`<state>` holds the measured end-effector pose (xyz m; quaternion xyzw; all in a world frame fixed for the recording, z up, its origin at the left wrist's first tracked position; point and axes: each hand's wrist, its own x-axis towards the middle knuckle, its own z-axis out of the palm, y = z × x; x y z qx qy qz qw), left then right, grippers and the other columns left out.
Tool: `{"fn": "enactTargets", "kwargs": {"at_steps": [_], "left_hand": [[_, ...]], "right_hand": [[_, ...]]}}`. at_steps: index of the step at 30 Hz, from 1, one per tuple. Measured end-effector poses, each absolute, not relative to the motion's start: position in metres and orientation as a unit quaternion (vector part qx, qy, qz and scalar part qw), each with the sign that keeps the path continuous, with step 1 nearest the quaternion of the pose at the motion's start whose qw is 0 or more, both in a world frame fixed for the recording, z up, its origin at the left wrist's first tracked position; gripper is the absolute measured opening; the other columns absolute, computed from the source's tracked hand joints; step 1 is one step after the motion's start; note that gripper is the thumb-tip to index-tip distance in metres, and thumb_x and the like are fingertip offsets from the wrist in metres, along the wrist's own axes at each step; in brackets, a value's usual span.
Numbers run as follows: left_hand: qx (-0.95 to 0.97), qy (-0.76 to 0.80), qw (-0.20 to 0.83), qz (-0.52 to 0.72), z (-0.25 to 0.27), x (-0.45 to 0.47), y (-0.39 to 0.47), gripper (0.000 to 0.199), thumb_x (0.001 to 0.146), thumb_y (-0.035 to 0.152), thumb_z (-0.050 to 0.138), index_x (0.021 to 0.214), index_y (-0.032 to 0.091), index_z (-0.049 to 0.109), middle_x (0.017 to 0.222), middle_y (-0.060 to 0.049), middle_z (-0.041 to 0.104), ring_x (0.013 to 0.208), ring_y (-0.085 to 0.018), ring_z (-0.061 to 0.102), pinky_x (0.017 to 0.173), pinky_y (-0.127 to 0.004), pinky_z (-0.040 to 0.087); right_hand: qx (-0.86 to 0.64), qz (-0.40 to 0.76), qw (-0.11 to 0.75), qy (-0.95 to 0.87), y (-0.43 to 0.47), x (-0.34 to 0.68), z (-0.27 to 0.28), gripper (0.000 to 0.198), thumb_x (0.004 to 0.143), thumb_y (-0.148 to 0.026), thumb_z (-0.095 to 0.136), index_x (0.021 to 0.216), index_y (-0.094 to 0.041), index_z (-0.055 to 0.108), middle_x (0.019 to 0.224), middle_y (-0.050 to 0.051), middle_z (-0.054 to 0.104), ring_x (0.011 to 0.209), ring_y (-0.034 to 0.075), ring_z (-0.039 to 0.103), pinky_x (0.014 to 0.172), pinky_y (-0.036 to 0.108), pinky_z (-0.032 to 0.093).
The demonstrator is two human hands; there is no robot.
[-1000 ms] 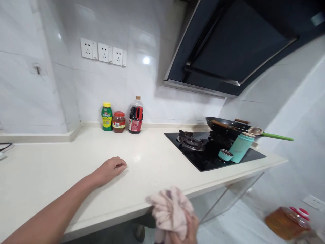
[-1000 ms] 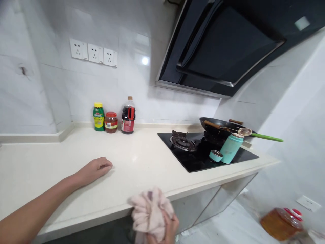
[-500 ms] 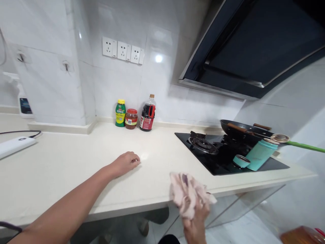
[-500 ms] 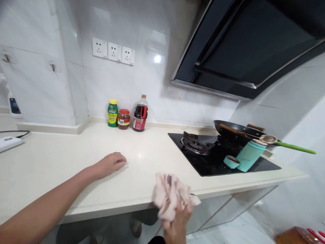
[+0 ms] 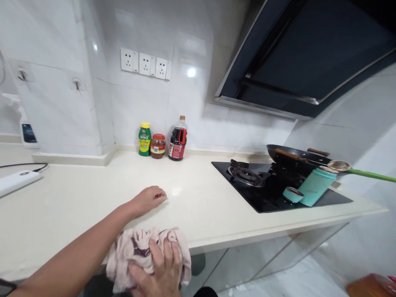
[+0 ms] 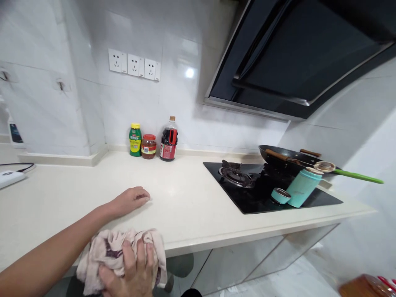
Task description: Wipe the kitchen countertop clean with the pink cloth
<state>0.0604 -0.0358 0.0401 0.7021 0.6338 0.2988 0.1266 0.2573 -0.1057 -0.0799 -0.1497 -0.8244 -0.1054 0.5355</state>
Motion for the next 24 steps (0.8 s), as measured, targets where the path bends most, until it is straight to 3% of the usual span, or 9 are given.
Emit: {"fn": "enactTargets", "kwargs": {"at_steps": [4,10,12,15,19,21,24], "left_hand": [[0.699,0.636,0.131,0.298,0.040,0.059,-0.037,0.030,0.089,0.039,0.049,0.094,0.019,0.071,0.099,-0.007,0.070,0.089,-0.021,0.065,0.081,-0.031,0.050],[0.699,0.642,0.132,0.287,0.040,0.061,-0.038,0.032,0.089,0.040,0.049,0.097,0.019,0.072,0.101,-0.007,0.069,0.092,-0.022,0.064,0.084,-0.033,0.050],[0.698,0.644,0.129,0.286,0.040,0.062,-0.038,0.032,0.090,0.040,0.049,0.097,0.019,0.072,0.102,-0.008,0.068,0.093,-0.023,0.064,0.085,-0.034,0.049],[0.696,0.647,0.124,0.285,0.041,0.064,-0.039,0.033,0.090,0.041,0.049,0.099,0.019,0.073,0.103,-0.008,0.068,0.096,-0.024,0.063,0.088,-0.035,0.049],[0.697,0.648,0.121,0.283,0.041,0.065,-0.040,0.032,0.091,0.041,0.050,0.100,0.020,0.072,0.103,-0.008,0.069,0.098,-0.024,0.063,0.088,-0.036,0.050],[0.698,0.647,0.121,0.282,0.041,0.065,-0.040,0.031,0.092,0.039,0.050,0.100,0.019,0.072,0.103,-0.008,0.069,0.098,-0.024,0.063,0.088,-0.036,0.050],[0.700,0.646,0.119,0.281,0.040,0.064,-0.041,0.028,0.092,0.036,0.050,0.099,0.020,0.072,0.102,-0.008,0.069,0.099,-0.023,0.063,0.089,-0.035,0.050]], "right_hand": [[-0.122,-0.148,0.556,-0.809,-0.082,0.274,-0.075,0.031,0.086,-0.041,0.077,0.114,-0.039,0.064,0.140,0.001,0.054,0.130,0.030,0.049,0.114,0.048,0.033],[-0.133,-0.160,0.434,-0.877,0.015,0.405,-0.085,0.037,0.089,-0.041,0.074,0.123,-0.032,0.063,0.145,0.011,0.049,0.129,0.035,0.049,0.110,0.054,0.036],[-0.172,-0.171,0.421,-0.874,0.054,0.455,-0.089,0.038,0.094,-0.051,0.066,0.127,-0.031,0.064,0.143,0.014,0.050,0.129,0.038,0.050,0.106,0.055,0.040],[-0.264,-0.138,0.358,-0.885,0.106,0.514,-0.087,0.056,0.100,-0.067,0.044,0.133,-0.026,0.064,0.140,0.017,0.053,0.129,0.040,0.050,0.104,0.057,0.043],[-0.404,-0.049,0.286,-0.868,0.139,0.537,-0.066,0.061,0.103,-0.060,0.026,0.120,-0.020,0.069,0.123,0.017,0.063,0.121,0.035,0.056,0.105,0.052,0.044],[-0.485,-0.073,0.282,-0.825,0.139,0.525,-0.055,0.059,0.101,-0.058,0.028,0.117,-0.021,0.070,0.124,0.017,0.060,0.119,0.036,0.055,0.102,0.052,0.045],[-0.579,-0.149,0.294,-0.746,0.129,0.501,-0.046,0.058,0.097,-0.059,0.032,0.132,-0.026,0.065,0.134,0.017,0.050,0.114,0.041,0.054,0.093,0.057,0.048]]}}
